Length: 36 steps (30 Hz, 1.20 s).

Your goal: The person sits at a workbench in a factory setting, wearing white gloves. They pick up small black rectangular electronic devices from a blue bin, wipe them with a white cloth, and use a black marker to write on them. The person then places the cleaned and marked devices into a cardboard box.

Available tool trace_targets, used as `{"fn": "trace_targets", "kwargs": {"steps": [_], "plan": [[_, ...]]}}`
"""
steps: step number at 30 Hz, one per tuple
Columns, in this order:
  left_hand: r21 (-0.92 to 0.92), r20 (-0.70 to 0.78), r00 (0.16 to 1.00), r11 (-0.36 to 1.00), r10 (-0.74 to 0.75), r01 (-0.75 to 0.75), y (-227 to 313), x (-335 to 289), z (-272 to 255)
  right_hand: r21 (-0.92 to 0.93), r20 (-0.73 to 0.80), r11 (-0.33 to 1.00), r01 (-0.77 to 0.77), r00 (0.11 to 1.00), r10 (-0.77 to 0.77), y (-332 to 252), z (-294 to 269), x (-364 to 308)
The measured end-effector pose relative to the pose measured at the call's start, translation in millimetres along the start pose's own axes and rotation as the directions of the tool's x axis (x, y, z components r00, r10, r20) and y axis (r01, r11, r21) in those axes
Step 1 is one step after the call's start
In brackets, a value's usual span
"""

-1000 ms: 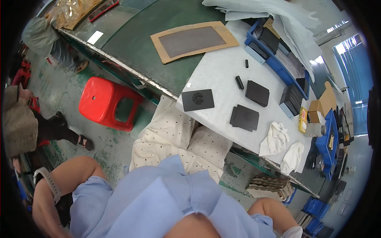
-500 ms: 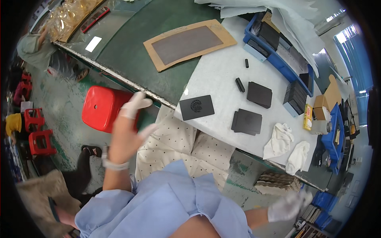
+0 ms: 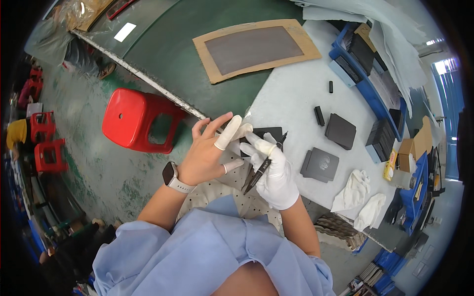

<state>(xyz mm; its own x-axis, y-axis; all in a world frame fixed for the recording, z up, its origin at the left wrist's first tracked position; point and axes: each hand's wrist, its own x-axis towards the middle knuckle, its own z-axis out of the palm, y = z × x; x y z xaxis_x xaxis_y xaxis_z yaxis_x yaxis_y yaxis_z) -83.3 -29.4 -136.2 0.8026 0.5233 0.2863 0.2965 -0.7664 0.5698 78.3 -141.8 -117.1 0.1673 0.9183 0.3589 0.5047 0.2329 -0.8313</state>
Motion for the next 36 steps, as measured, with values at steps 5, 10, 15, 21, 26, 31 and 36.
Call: {"fn": "trace_targets", "kwargs": {"steps": [5,10,15,21,26,31,36], "plan": [[-0.026,0.009,0.999,0.999,-0.044,0.044,-1.7,-2.8,-2.4,0.816,0.102,0.401,-0.417,0.786,0.61,-13.5,-4.4,3.6],[-0.046,-0.008,1.0,0.998,-0.03,0.03,-0.2,-0.8,-2.4,0.602,0.029,0.691,-0.399,0.876,0.481,-12.5,-0.2,8.1],[-0.049,-0.001,1.0,0.998,-0.029,0.029,-1.8,-1.9,-1.7,0.346,-0.164,0.934,-0.087,0.975,0.152,-22.0,-11.5,-5.1],[-0.148,-0.11,0.994,0.989,-0.018,0.002,9.2,4.8,-3.9,0.338,-0.516,0.93,-0.146,0.797,0.313,-5.7,-58.0,-9.6],[0.004,-0.051,0.998,0.999,-0.049,0.049,14.7,16.6,2.1,0.32,-0.465,0.932,-0.17,0.829,0.311,-0.4,-55.4,-6.4],[-0.052,-0.039,0.994,0.994,-0.098,0.096,9.2,17.0,-1.5,0.352,-0.14,0.911,-0.213,0.951,0.276,14.6,-47.3,-6.1],[-0.066,-0.049,0.996,0.995,-0.08,0.076,5.0,18.6,-2.7,0.079,-0.104,0.98,-0.185,0.976,0.192,19.4,-43.5,20.0]]}}
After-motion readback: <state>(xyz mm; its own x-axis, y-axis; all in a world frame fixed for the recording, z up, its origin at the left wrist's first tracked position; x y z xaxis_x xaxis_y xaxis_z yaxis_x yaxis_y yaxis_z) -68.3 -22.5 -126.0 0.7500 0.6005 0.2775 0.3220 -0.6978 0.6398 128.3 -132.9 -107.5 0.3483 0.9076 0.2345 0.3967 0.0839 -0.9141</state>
